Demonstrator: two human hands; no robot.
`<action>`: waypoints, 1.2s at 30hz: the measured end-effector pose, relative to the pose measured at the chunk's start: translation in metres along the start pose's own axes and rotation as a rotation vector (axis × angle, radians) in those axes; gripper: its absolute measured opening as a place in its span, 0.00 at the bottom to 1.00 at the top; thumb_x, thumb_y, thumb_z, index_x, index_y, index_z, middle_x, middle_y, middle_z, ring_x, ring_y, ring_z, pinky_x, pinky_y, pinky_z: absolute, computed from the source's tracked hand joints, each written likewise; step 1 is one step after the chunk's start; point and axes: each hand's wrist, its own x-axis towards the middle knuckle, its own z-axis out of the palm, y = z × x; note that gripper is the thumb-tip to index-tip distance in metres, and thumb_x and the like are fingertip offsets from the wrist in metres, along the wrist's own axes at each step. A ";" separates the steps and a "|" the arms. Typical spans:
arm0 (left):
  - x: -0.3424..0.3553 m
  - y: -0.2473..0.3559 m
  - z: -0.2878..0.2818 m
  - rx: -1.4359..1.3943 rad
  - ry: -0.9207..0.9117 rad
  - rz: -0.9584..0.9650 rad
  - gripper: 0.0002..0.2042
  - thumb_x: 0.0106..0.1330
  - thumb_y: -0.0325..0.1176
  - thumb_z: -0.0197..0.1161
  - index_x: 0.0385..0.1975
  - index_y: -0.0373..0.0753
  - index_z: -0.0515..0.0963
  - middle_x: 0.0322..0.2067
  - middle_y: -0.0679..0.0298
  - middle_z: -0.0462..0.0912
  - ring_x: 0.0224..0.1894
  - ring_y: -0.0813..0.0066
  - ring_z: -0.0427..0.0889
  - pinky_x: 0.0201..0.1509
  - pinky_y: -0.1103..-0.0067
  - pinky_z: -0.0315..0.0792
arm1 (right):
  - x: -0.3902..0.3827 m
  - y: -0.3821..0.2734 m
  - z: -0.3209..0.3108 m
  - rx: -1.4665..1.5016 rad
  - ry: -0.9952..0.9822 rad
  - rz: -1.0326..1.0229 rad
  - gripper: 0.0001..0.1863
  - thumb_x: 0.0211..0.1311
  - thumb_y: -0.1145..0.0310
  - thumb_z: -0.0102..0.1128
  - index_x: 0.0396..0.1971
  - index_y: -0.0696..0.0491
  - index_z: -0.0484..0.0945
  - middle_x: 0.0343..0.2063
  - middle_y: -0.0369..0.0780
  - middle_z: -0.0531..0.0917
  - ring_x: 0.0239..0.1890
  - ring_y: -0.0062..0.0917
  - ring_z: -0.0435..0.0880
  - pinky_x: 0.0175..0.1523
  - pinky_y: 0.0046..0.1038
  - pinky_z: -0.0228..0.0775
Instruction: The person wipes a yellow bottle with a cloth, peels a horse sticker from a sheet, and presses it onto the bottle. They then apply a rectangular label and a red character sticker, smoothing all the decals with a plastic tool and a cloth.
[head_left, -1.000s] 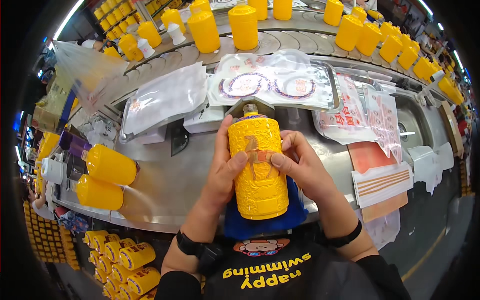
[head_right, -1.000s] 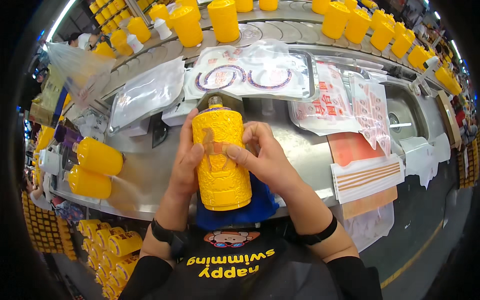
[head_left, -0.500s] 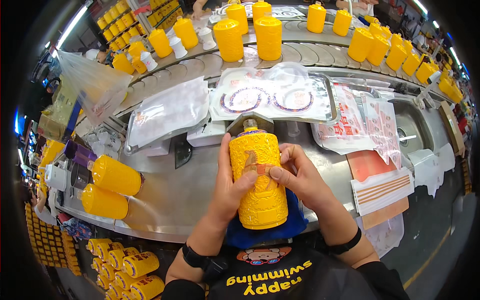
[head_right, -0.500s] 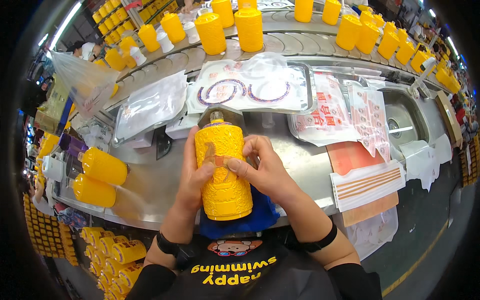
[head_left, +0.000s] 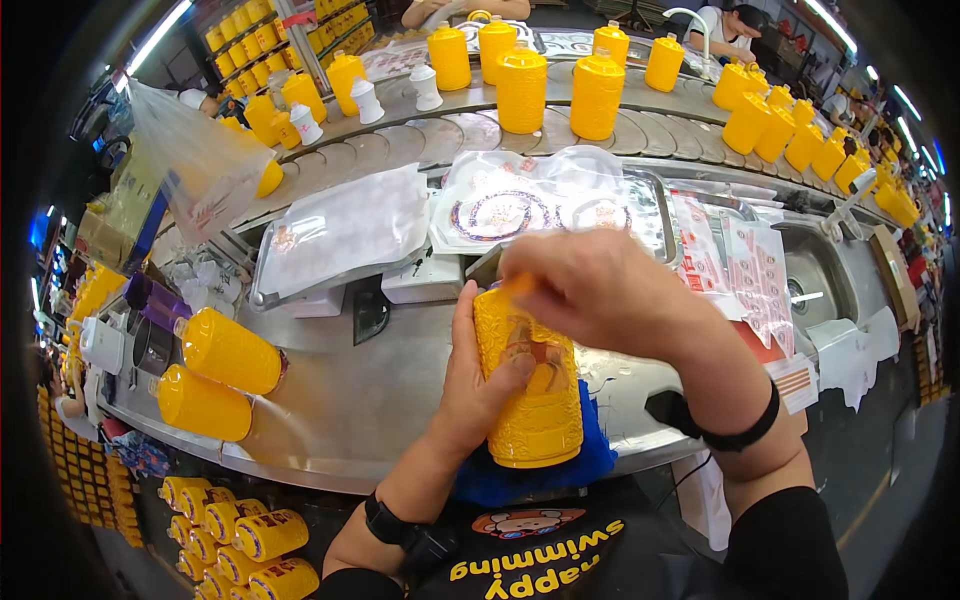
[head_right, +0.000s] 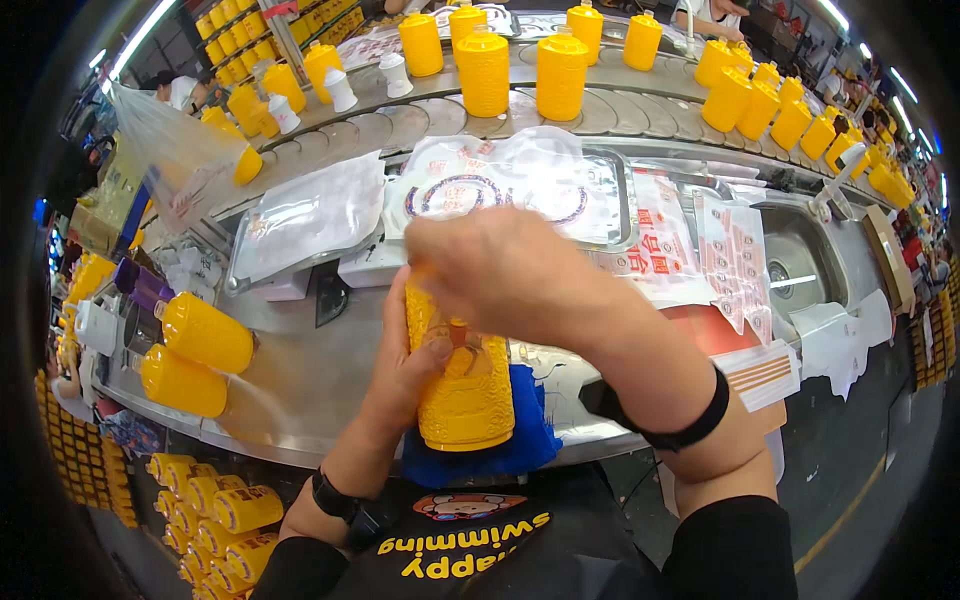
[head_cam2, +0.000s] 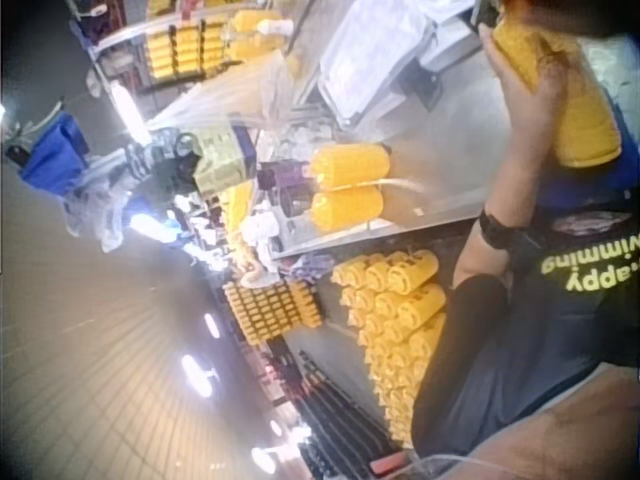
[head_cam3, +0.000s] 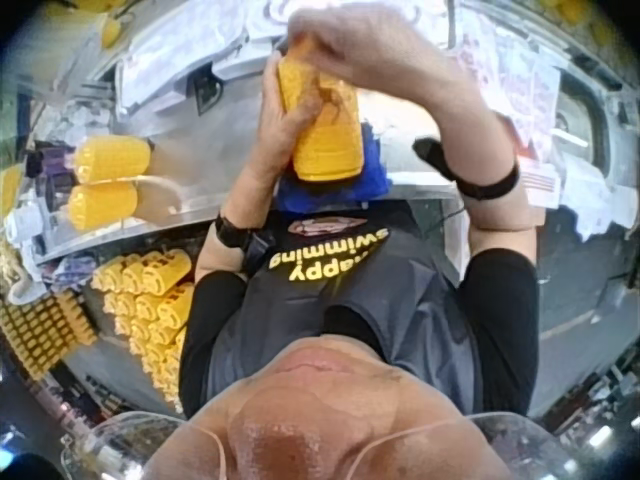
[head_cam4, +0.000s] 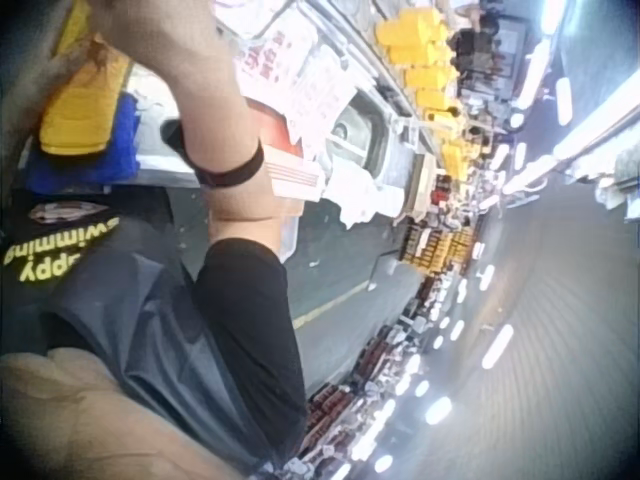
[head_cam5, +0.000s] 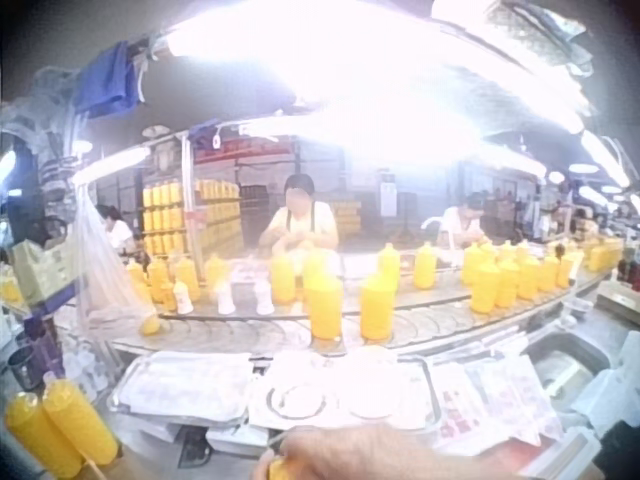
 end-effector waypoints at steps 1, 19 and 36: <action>0.001 0.000 0.000 0.019 0.015 -0.006 0.47 0.62 0.39 0.63 0.71 0.33 0.36 0.60 0.51 0.64 0.62 0.63 0.68 0.64 0.71 0.64 | -0.008 -0.001 0.001 0.238 -0.120 0.036 0.08 0.58 0.71 0.62 0.36 0.54 0.76 0.21 0.43 0.80 0.24 0.34 0.83 0.31 0.31 0.73; -0.004 0.006 0.011 -0.073 0.047 -0.046 0.47 0.58 0.34 0.61 0.72 0.41 0.36 0.62 0.51 0.60 0.61 0.60 0.69 0.63 0.67 0.68 | -0.114 -0.010 0.066 0.924 0.529 0.853 0.10 0.65 0.72 0.60 0.43 0.56 0.72 0.39 0.35 0.80 0.41 0.12 0.77 0.46 0.19 0.71; -0.003 0.004 0.016 -0.016 0.061 -0.004 0.44 0.57 0.47 0.64 0.69 0.38 0.48 0.61 0.52 0.65 0.60 0.59 0.72 0.59 0.67 0.73 | -0.117 -0.010 0.063 1.378 0.622 0.754 0.13 0.64 0.69 0.60 0.45 0.57 0.72 0.40 0.39 0.80 0.43 0.18 0.78 0.49 0.23 0.72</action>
